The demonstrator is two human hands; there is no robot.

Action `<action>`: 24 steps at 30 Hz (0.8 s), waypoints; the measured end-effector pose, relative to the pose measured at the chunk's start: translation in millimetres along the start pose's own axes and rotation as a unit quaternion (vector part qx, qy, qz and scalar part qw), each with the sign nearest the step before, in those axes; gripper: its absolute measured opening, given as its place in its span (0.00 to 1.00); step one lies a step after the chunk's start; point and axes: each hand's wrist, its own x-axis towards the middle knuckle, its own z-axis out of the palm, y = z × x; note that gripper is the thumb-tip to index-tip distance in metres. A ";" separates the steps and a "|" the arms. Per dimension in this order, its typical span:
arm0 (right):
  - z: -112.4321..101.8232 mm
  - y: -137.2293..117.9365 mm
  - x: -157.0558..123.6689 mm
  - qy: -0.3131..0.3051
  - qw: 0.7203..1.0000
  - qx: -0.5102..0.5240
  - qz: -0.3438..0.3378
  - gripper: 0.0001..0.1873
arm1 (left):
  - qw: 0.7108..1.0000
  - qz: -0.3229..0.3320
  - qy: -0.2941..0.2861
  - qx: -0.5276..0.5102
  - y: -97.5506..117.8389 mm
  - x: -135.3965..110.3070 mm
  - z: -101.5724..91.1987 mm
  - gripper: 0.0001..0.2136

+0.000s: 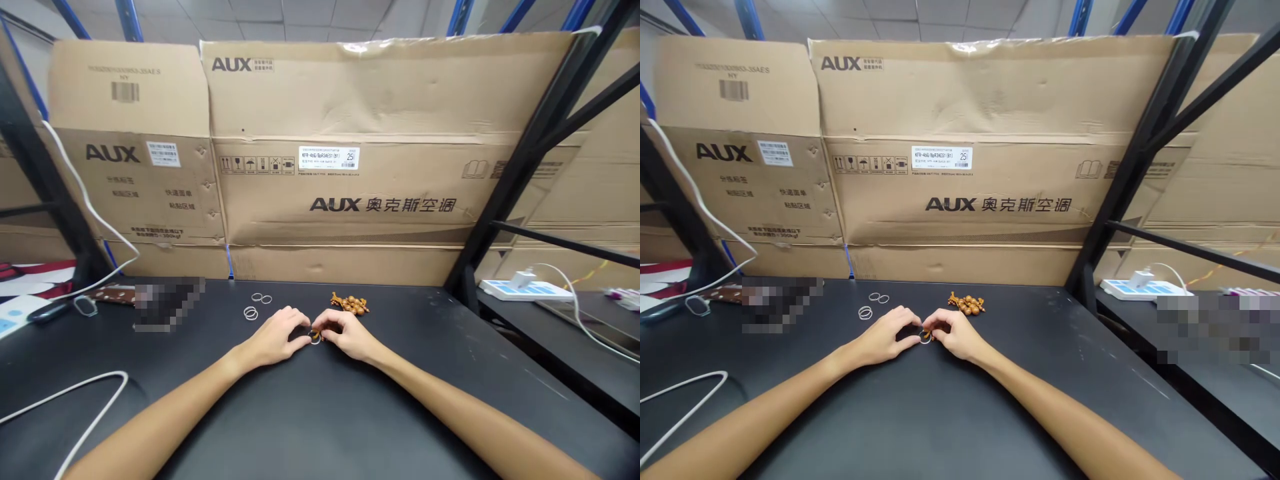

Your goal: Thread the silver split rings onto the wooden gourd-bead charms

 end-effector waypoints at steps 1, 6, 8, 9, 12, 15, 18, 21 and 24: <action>-0.2 0.7 -0.2 0.001 1.000 -0.010 -0.010 0.10 | 1.000 0.009 -0.010 -0.009 0.1 -0.1 -0.7 0.08; -2.8 0.4 -1.7 0.018 0.991 -0.120 -0.051 0.10 | 0.999 0.032 -0.031 -0.012 1.5 -1.0 -3.9 0.10; -3.4 0.3 -2.2 0.018 0.980 -0.183 -0.070 0.10 | 0.999 0.039 -0.031 -0.005 2.6 -1.3 -5.0 0.10; -3.4 0.4 -2.4 0.016 0.973 -0.215 -0.077 0.10 | 0.999 0.042 -0.032 0.001 3.1 -1.3 -5.5 0.10; -2.1 0.3 -2.5 0.007 0.956 -0.283 -0.081 0.05 | 0.998 0.046 -0.037 0.030 4.3 -1.0 -5.7 0.10; -1.0 -0.6 -2.2 -0.003 0.949 -0.303 -0.089 0.05 | 0.996 0.047 -0.029 0.063 5.2 -0.2 -4.7 0.11; -1.0 -0.3 -1.9 -0.007 0.949 -0.301 -0.097 0.06 | 0.996 0.042 -0.019 0.070 6.3 0.1 -4.6 0.10; -1.5 2.2 -1.5 -0.008 0.952 -0.286 -0.108 0.06 | 0.998 0.045 -0.020 0.043 6.6 -0.4 -6.5 0.09; -2.0 5.0 -1.3 -0.007 0.957 -0.266 -0.115 0.07 | 0.998 0.054 -0.028 0.021 4.8 -0.9 -7.9 0.11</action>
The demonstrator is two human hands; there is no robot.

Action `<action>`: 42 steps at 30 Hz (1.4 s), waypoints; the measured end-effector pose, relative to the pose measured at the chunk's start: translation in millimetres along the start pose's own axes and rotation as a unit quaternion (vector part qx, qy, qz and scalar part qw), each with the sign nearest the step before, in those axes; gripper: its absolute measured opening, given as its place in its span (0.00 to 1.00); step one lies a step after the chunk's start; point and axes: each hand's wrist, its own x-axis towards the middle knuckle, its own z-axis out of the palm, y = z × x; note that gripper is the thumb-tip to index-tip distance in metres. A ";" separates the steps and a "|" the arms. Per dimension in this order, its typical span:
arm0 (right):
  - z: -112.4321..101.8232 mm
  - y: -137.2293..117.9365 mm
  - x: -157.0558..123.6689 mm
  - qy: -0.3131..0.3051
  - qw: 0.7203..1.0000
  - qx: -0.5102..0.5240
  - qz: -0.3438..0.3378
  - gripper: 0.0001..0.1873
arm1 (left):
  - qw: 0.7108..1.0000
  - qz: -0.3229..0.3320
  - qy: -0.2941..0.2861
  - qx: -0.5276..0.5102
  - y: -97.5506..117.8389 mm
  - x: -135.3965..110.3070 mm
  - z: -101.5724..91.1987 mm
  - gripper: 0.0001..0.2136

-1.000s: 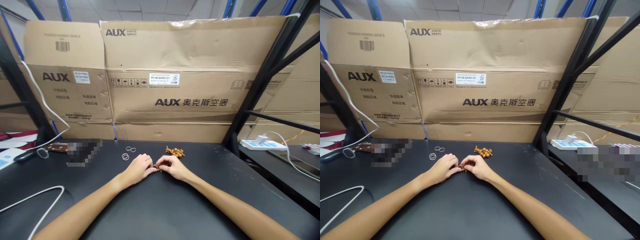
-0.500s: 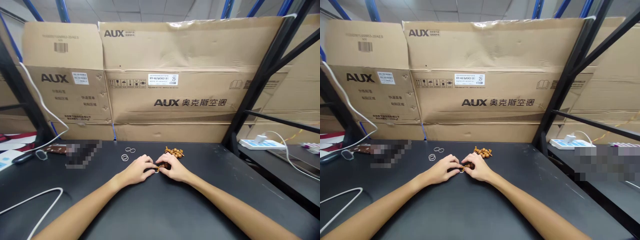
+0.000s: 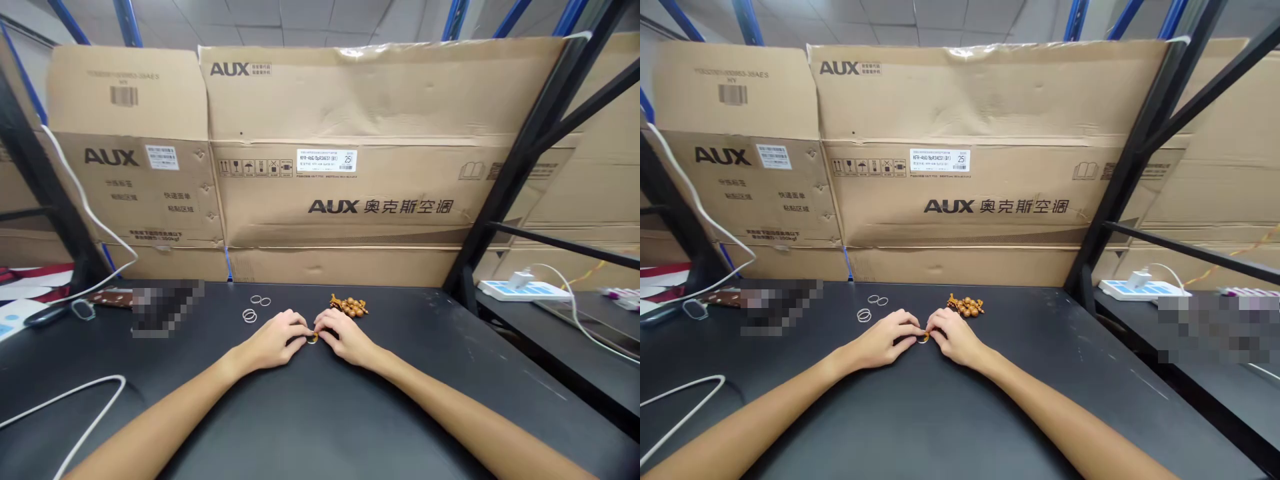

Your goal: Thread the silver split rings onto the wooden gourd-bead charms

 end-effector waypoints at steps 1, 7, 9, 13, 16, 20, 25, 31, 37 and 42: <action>0.3 0.7 -0.2 0.002 1.000 0.006 -0.001 0.08 | 1.000 0.002 -0.002 -0.003 -0.9 0.0 0.0 0.11; 1.2 2.4 -0.8 0.004 0.999 0.032 -0.014 0.09 | 0.999 0.023 -0.020 -0.012 -1.5 1.8 -2.4 0.12; 1.6 2.7 -0.7 0.005 0.999 0.029 -0.013 0.09 | 0.999 0.031 -0.029 -0.002 0.5 2.2 -5.1 0.13; 2.3 2.7 -0.3 0.005 1.000 0.016 -0.008 0.08 | 0.998 0.045 -0.038 0.039 2.9 1.8 -7.7 0.13; 2.5 2.8 -0.2 0.008 1.000 0.010 -0.003 0.09 | 0.997 0.047 -0.030 0.051 2.1 1.1 -5.4 0.12; 1.9 3.5 -0.1 0.011 1.000 0.019 0.003 0.09 | 0.999 0.033 -0.011 0.012 -0.2 0.5 -0.9 0.11; 1.3 4.2 -0.6 -0.010 0.998 0.058 -0.004 0.11 | 0.999 0.014 -0.006 -0.034 -5.7 0.7 4.1 0.11; -0.9 0.6 -0.8 -0.035 0.996 0.081 -0.011 0.11 | 0.998 -0.002 -0.016 -0.061 -10.5 2.2 5.9 0.08; -1.6 -5.2 0.3 -0.030 0.998 0.057 -0.027 0.10 | 0.998 -0.006 -0.025 -0.065 -9.8 2.5 4.3 0.07; -2.0 -8.4 -0.8 0.000 0.999 0.032 -0.007 0.07 | 0.998 -0.017 -0.021 -0.057 -8.2 2.5 5.2 0.07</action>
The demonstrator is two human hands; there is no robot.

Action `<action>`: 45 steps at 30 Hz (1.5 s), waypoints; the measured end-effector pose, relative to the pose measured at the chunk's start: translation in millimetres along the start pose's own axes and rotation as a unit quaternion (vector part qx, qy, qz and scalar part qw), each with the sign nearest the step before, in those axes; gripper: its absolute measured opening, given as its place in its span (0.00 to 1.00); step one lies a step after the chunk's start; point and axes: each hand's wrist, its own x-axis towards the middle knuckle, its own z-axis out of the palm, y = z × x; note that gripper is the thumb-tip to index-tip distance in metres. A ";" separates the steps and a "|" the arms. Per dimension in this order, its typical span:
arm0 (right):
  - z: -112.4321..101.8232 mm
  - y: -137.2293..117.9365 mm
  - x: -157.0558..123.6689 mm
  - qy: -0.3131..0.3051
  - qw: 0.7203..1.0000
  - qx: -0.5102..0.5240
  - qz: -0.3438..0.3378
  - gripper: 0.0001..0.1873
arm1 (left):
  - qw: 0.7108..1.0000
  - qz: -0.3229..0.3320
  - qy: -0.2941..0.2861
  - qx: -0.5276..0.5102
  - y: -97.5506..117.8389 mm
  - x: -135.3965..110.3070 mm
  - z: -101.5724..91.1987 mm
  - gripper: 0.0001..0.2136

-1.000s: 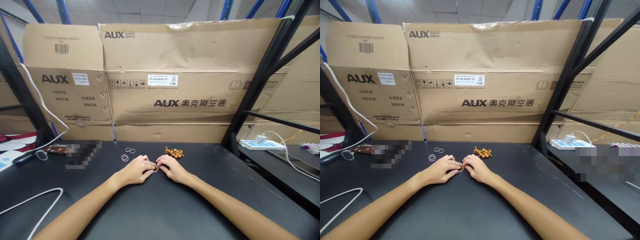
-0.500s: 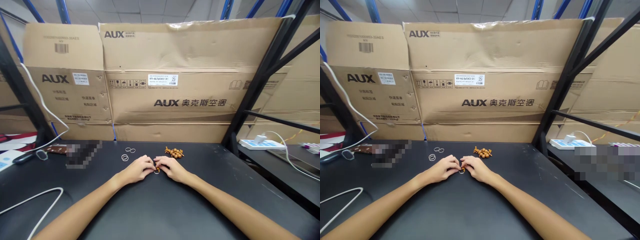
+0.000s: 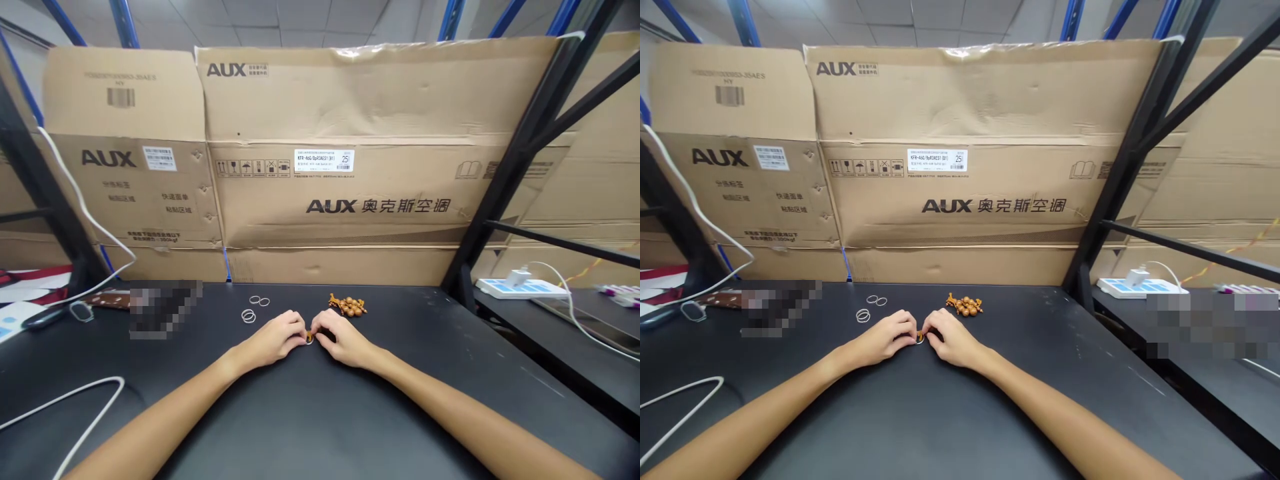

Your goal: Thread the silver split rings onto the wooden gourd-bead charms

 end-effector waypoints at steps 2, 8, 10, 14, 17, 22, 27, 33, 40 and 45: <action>-0.8 -1.9 0.0 -0.004 1.000 0.005 0.007 0.07 | 1.000 -0.007 0.006 0.003 1.1 -0.3 0.2 0.06; 0.2 -0.1 1.0 0.000 1.000 0.019 0.023 0.07 | 1.000 -0.013 0.018 -0.002 0.8 -1.3 -1.1 0.05; 1.4 3.0 1.4 0.012 0.999 0.014 0.028 0.07 | 1.000 -0.010 0.007 -0.008 0.2 -1.9 -2.9 0.05; 2.3 8.0 1.8 0.010 0.999 0.023 0.032 0.08 | 1.000 0.000 -0.009 0.006 -0.2 -2.9 -6.5 0.07; 1.5 8.6 2.0 0.007 0.999 0.027 0.036 0.08 | 1.000 -0.001 -0.009 0.010 -0.6 -2.4 -6.6 0.07; 1.6 2.0 1.4 0.003 0.998 0.042 0.048 0.07 | 1.000 -0.017 -0.002 -0.007 -1.8 -0.6 -3.1 0.07; 5.5 -6.0 0.6 -0.008 0.994 0.084 0.068 0.07 | 1.000 -0.013 0.012 -0.006 -0.8 -1.0 -2.2 0.08; 4.9 1.2 1.9 0.013 0.995 0.066 0.078 0.07 | 1.000 -0.013 0.001 -0.007 -2.6 -2.5 -4.9 0.05; 4.9 1.3 2.2 0.014 0.996 0.050 0.070 0.06 | 1.000 -0.015 -0.005 0.000 -1.6 -0.8 -5.2 0.06; 5.7 -6.5 1.1 -0.005 0.996 0.072 0.060 0.07 | 1.000 -0.015 0.004 0.007 -1.1 -0.7 -2.7 0.07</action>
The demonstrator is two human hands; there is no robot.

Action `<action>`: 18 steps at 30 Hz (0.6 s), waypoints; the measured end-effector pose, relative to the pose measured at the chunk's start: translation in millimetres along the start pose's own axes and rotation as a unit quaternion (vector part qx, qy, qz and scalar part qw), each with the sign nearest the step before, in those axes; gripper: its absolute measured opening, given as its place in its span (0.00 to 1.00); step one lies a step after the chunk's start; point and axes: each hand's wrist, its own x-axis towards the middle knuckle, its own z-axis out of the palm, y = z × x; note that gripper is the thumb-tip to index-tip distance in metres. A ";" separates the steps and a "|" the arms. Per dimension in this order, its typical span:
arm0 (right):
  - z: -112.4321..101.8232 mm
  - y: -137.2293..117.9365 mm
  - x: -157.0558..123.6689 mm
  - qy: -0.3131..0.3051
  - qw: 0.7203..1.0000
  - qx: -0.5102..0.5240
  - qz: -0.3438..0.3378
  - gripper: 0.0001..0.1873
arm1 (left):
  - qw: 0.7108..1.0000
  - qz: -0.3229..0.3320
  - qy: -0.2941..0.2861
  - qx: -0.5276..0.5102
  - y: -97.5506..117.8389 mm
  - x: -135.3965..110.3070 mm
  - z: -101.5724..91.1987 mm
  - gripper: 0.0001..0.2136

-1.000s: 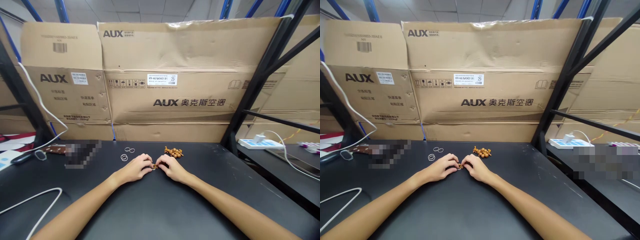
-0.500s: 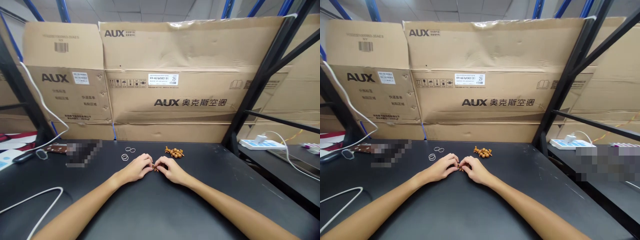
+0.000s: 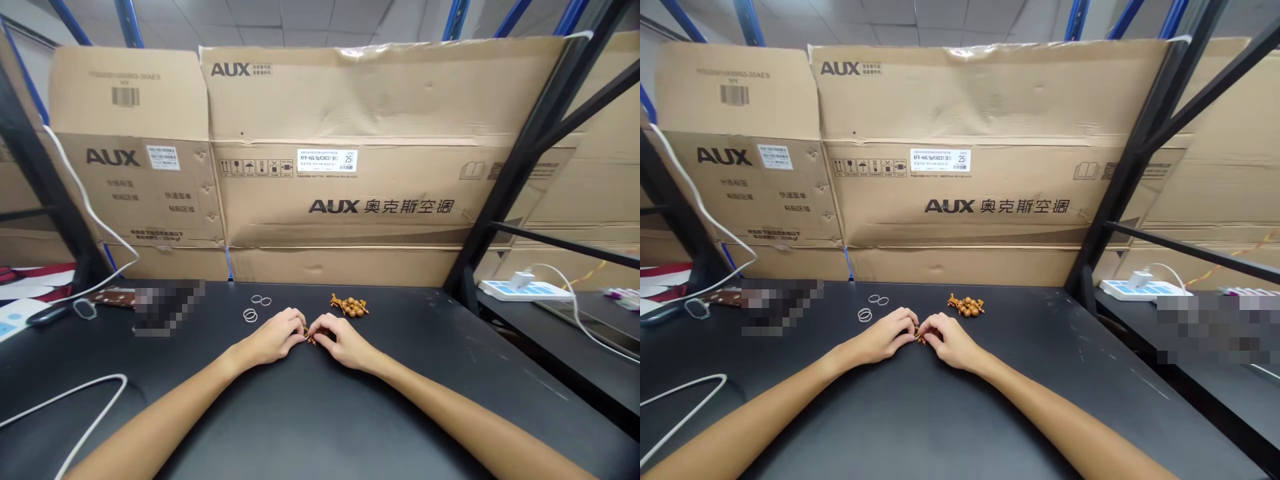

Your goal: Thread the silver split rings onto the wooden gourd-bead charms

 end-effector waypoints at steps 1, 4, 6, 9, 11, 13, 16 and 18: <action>0.3 -0.5 -0.2 -0.003 1.000 0.004 0.001 0.07 | 1.000 -0.001 0.001 0.002 -0.3 -0.2 0.2 0.07; 0.6 0.8 0.2 0.009 1.000 -0.013 0.000 0.07 | 1.000 -0.004 0.006 0.001 -1.1 -1.0 0.0 0.07; 0.1 2.7 0.8 0.035 0.998 -0.044 -0.003 0.05 | 1.000 -0.004 0.011 0.002 -1.1 -1.6 -0.7 0.06; -1.8 3.9 1.0 0.085 0.991 -0.098 -0.010 0.03 | 0.999 -0.013 0.024 0.027 1.1 -2.2 -1.1 0.05; -2.9 3.1 0.4 0.096 0.987 -0.128 -0.010 0.04 | 0.997 -0.015 0.028 0.063 4.0 -2.3 -0.1 0.06; -3.3 2.0 -0.7 0.070 0.987 -0.143 -0.004 0.12 | 0.995 -0.009 0.015 0.103 7.4 -2.2 1.9 0.10; -2.6 2.1 -2.0 0.016 0.988 -0.155 -0.019 0.13 | 0.991 -0.008 0.003 0.134 10.7 -1.9 5.2 0.12; -2.3 4.2 -2.4 0.007 0.985 -0.170 -0.032 0.08 | 0.989 -0.027 0.021 0.142 9.2 -2.2 7.0 0.12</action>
